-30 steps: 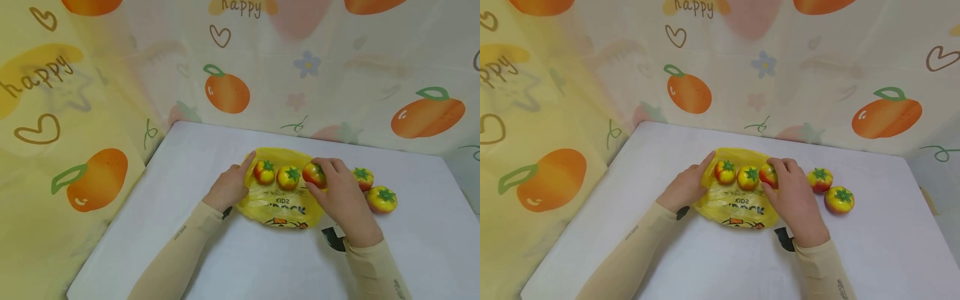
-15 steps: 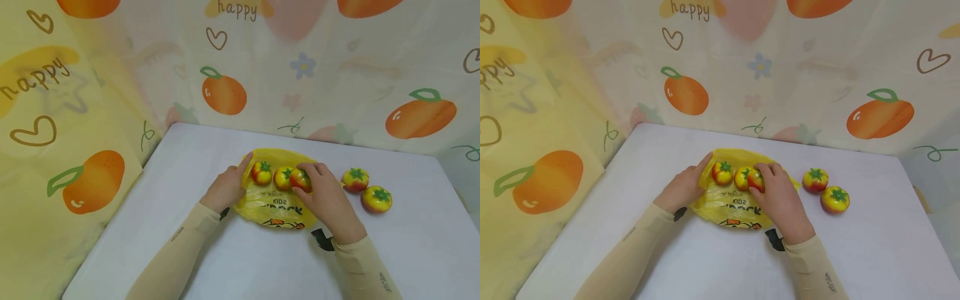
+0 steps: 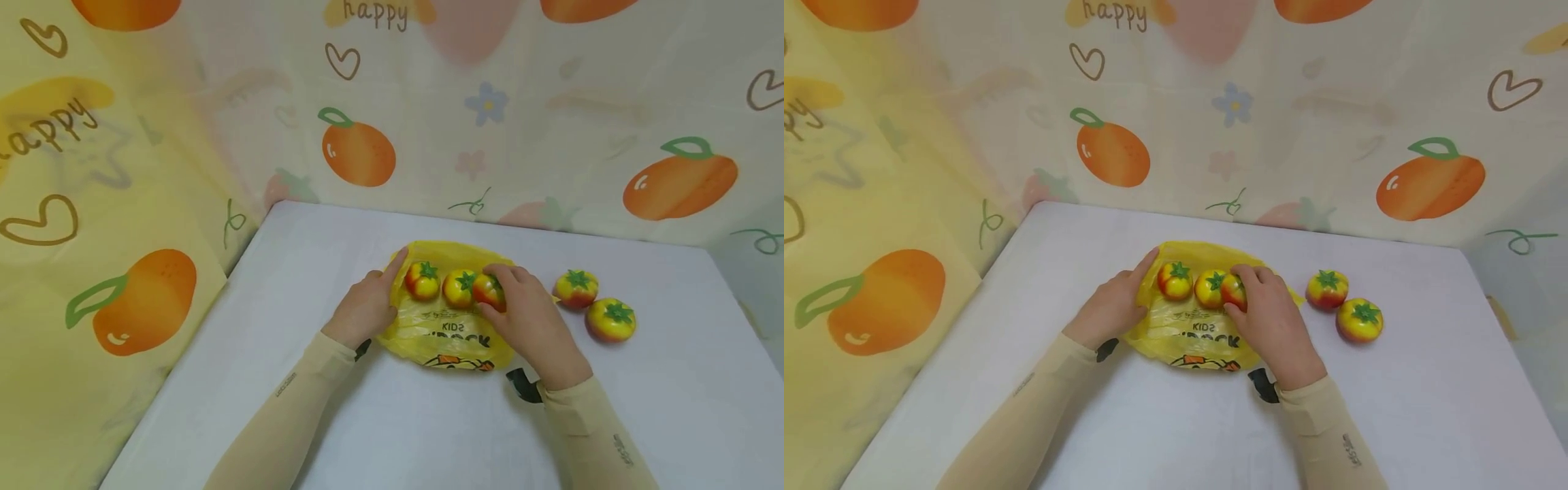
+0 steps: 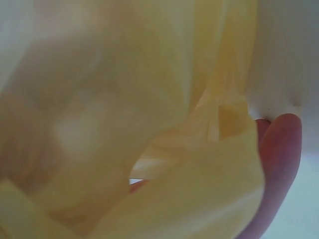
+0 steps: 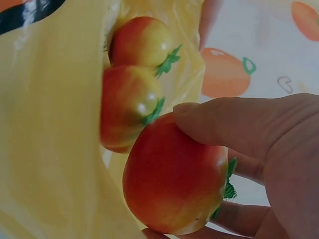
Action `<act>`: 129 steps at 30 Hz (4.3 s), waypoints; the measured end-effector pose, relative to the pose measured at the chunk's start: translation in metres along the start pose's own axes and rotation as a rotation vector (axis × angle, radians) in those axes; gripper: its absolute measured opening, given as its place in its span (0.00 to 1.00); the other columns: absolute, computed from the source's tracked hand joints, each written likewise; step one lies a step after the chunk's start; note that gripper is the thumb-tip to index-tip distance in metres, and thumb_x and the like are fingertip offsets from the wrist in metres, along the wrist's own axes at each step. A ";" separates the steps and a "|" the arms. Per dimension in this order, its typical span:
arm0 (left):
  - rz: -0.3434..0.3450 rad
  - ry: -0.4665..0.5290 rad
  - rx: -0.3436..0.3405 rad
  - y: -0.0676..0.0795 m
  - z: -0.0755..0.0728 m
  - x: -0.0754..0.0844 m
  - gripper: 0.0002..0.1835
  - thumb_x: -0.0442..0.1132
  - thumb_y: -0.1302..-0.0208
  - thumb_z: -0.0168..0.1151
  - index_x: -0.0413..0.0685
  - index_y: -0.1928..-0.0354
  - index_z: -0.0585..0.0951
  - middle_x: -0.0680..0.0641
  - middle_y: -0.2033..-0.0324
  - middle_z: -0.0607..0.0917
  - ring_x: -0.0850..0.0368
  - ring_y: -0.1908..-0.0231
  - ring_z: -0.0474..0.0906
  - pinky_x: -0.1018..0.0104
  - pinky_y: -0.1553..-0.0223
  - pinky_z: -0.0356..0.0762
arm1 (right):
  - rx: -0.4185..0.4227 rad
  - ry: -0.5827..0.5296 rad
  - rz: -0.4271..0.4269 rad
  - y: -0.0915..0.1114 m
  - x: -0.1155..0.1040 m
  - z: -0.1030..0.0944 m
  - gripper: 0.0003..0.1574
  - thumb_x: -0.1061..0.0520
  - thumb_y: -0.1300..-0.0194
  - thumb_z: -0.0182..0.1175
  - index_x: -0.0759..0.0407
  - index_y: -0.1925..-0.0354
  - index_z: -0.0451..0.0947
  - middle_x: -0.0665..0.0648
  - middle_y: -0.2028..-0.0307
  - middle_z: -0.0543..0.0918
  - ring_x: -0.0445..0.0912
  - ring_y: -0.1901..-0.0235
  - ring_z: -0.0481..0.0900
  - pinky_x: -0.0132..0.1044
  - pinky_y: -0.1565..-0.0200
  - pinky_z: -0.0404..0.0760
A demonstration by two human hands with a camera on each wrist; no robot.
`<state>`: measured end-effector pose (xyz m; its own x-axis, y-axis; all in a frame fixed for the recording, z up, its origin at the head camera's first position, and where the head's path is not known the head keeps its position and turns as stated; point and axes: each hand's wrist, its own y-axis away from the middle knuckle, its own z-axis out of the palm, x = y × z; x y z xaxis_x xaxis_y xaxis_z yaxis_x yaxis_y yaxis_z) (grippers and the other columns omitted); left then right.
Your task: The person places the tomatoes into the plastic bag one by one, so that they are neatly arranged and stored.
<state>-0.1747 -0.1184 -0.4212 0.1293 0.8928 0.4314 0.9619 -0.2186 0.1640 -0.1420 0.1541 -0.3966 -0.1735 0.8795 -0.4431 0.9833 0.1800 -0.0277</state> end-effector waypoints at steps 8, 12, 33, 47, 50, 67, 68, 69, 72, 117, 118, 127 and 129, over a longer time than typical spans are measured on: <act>-0.001 -0.013 0.010 0.000 0.001 -0.002 0.58 0.29 0.33 0.65 0.74 0.11 0.44 0.35 0.43 0.83 0.46 0.74 0.79 0.59 0.69 0.77 | -0.023 -0.002 0.026 -0.003 0.003 0.006 0.39 0.51 0.26 0.70 0.56 0.24 0.68 0.70 0.28 0.72 0.68 0.31 0.73 0.68 0.29 0.74; 0.004 -0.011 0.013 0.000 0.002 -0.002 0.58 0.29 0.33 0.65 0.74 0.11 0.44 0.35 0.43 0.83 0.46 0.74 0.78 0.60 0.70 0.76 | -0.026 0.005 0.040 -0.004 0.005 0.006 0.39 0.50 0.26 0.70 0.55 0.24 0.68 0.70 0.27 0.72 0.68 0.31 0.73 0.68 0.29 0.74; 0.024 -0.008 0.015 0.001 0.001 0.000 0.58 0.29 0.33 0.66 0.71 0.11 0.45 0.33 0.42 0.83 0.47 0.75 0.78 0.60 0.70 0.76 | -0.010 0.035 0.026 -0.007 0.012 0.018 0.38 0.54 0.27 0.71 0.60 0.26 0.69 0.72 0.29 0.73 0.68 0.31 0.74 0.66 0.28 0.73; 0.024 -0.022 0.022 0.000 0.001 -0.002 0.57 0.29 0.32 0.65 0.70 0.11 0.45 0.33 0.41 0.83 0.47 0.76 0.78 0.61 0.70 0.76 | -0.010 0.045 0.012 -0.010 0.016 0.023 0.37 0.54 0.27 0.71 0.60 0.27 0.70 0.72 0.31 0.75 0.68 0.33 0.75 0.66 0.29 0.75; 0.022 -0.024 0.021 0.000 0.001 -0.002 0.57 0.30 0.32 0.65 0.71 0.11 0.45 0.34 0.41 0.83 0.47 0.76 0.78 0.61 0.70 0.76 | -0.018 0.046 0.016 -0.010 0.017 0.023 0.38 0.54 0.27 0.71 0.60 0.26 0.69 0.73 0.31 0.74 0.68 0.33 0.75 0.66 0.29 0.74; 0.038 -0.036 0.035 0.000 0.003 -0.003 0.57 0.30 0.32 0.65 0.69 0.11 0.45 0.33 0.44 0.84 0.47 0.77 0.76 0.61 0.73 0.74 | -0.028 0.029 0.012 -0.011 0.021 0.028 0.36 0.54 0.27 0.70 0.58 0.27 0.70 0.73 0.31 0.74 0.68 0.34 0.75 0.67 0.31 0.75; 0.038 -0.034 0.036 0.000 0.003 -0.003 0.57 0.30 0.32 0.65 0.68 0.11 0.45 0.32 0.43 0.84 0.47 0.77 0.76 0.61 0.73 0.73 | -0.029 0.031 0.011 -0.011 0.021 0.029 0.35 0.54 0.27 0.70 0.58 0.28 0.70 0.73 0.31 0.74 0.68 0.34 0.75 0.67 0.31 0.75; 0.038 -0.033 0.035 0.000 0.003 -0.003 0.57 0.30 0.32 0.65 0.68 0.11 0.45 0.32 0.43 0.84 0.47 0.78 0.76 0.61 0.73 0.73 | -0.030 0.032 0.010 -0.011 0.021 0.029 0.36 0.54 0.27 0.70 0.58 0.28 0.70 0.73 0.32 0.74 0.68 0.34 0.75 0.67 0.31 0.75; 0.037 -0.030 0.033 0.000 0.003 -0.003 0.57 0.30 0.32 0.65 0.68 0.11 0.46 0.33 0.43 0.84 0.48 0.78 0.75 0.62 0.73 0.73 | -0.031 0.035 0.009 -0.010 0.022 0.029 0.36 0.54 0.27 0.70 0.58 0.28 0.70 0.73 0.32 0.75 0.68 0.34 0.75 0.67 0.31 0.75; 0.037 -0.023 0.051 0.003 0.005 -0.002 0.56 0.31 0.32 0.67 0.68 0.11 0.47 0.32 0.41 0.84 0.46 0.74 0.78 0.59 0.68 0.77 | 0.161 0.003 -0.090 0.008 0.026 -0.043 0.34 0.50 0.26 0.69 0.60 0.29 0.74 0.67 0.30 0.76 0.66 0.31 0.74 0.69 0.31 0.74; 0.038 -0.024 0.051 0.004 0.006 -0.002 0.56 0.31 0.32 0.68 0.68 0.11 0.47 0.32 0.41 0.84 0.46 0.74 0.77 0.59 0.68 0.77 | 0.178 0.011 -0.084 0.008 0.031 -0.046 0.34 0.50 0.26 0.70 0.61 0.29 0.74 0.68 0.30 0.76 0.67 0.31 0.74 0.70 0.31 0.74; 0.059 -0.040 0.067 0.001 0.003 -0.003 0.56 0.30 0.32 0.67 0.66 0.11 0.48 0.32 0.44 0.85 0.47 0.76 0.77 0.60 0.70 0.77 | 0.180 0.015 0.089 0.002 0.079 -0.067 0.38 0.46 0.24 0.67 0.61 0.26 0.71 0.73 0.30 0.74 0.70 0.31 0.69 0.72 0.30 0.66; 0.051 -0.041 0.059 0.001 0.002 -0.002 0.55 0.31 0.32 0.68 0.67 0.11 0.48 0.32 0.42 0.85 0.47 0.74 0.78 0.60 0.69 0.79 | 0.166 0.024 0.100 0.000 0.088 -0.065 0.39 0.46 0.24 0.66 0.63 0.25 0.70 0.75 0.30 0.73 0.71 0.32 0.69 0.72 0.30 0.66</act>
<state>-0.1737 -0.1194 -0.4240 0.1871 0.8968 0.4010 0.9663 -0.2416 0.0893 -0.1607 0.2600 -0.3769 -0.0741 0.8999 -0.4297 0.9909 0.0179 -0.1333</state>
